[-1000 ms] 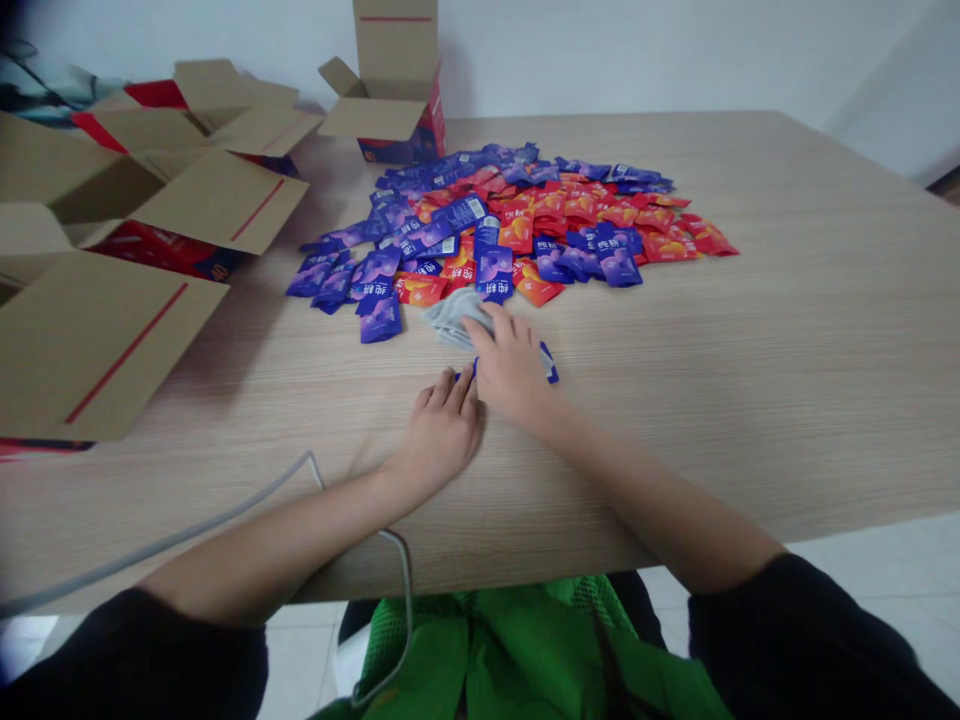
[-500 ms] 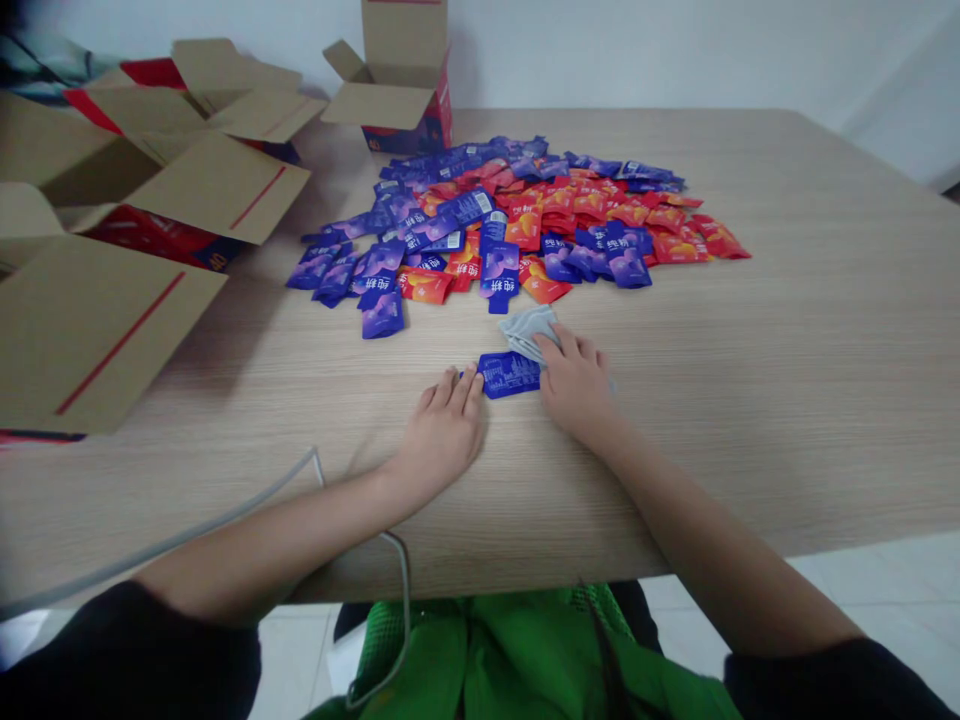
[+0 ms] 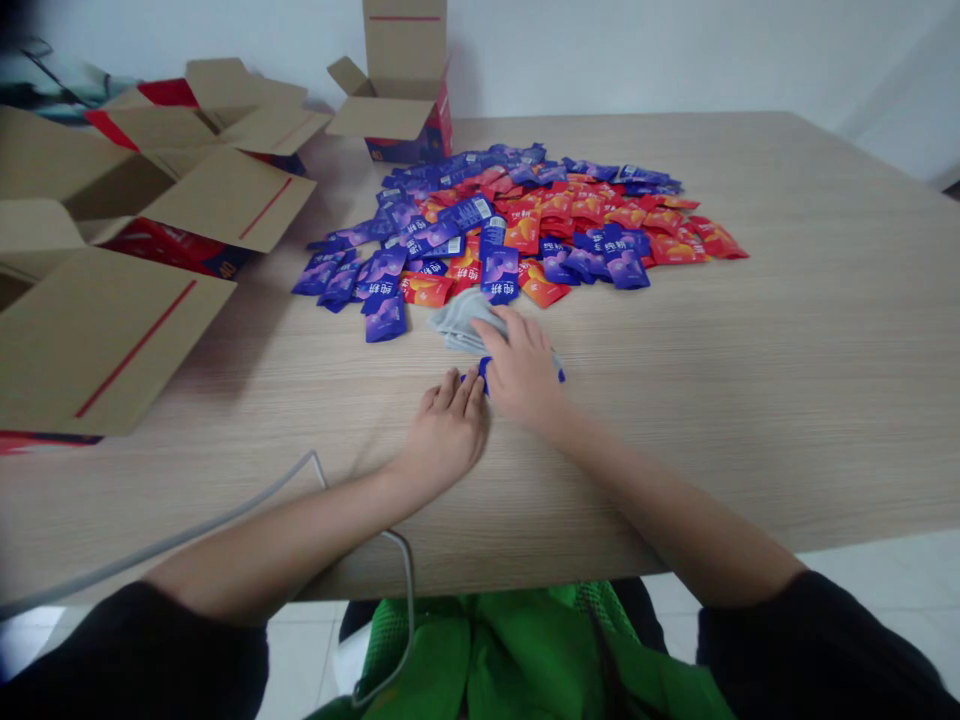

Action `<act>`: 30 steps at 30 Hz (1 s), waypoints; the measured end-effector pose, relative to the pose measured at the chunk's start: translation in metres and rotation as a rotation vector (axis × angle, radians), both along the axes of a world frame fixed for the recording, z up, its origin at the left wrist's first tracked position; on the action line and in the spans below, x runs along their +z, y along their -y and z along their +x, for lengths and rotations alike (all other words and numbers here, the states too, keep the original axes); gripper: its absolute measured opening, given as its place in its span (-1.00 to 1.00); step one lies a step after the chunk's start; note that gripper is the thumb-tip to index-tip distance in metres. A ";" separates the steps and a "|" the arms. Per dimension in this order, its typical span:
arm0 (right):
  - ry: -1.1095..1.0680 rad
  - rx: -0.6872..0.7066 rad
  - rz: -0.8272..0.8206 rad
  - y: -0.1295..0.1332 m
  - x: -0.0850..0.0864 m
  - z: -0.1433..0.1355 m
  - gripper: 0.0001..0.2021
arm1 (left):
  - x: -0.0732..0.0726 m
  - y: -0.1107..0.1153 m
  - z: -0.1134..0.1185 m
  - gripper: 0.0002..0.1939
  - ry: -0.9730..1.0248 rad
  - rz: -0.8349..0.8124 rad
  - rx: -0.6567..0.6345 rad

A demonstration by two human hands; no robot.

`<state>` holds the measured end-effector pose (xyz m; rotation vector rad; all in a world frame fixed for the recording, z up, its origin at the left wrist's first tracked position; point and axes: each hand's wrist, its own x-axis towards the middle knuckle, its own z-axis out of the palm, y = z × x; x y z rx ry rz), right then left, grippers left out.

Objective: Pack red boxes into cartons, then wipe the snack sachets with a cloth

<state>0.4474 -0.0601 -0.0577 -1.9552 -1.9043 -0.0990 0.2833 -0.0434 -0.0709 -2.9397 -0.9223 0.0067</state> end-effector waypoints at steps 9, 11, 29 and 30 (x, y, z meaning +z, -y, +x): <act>0.130 -0.029 -0.105 0.008 -0.022 -0.002 -0.49 | 0.009 0.002 0.005 -0.47 -0.063 -0.040 0.028; 0.147 -0.089 -0.095 0.014 -0.023 0.007 -0.49 | 0.008 0.002 0.005 -0.46 -0.066 -0.032 0.034; 0.090 -0.219 -0.150 0.020 0.010 0.022 -0.44 | 0.003 0.001 0.000 -0.45 -0.032 -0.002 -0.016; 0.077 -0.175 -0.129 0.014 0.011 0.013 -0.44 | 0.003 0.001 0.000 -0.45 -0.025 0.001 -0.019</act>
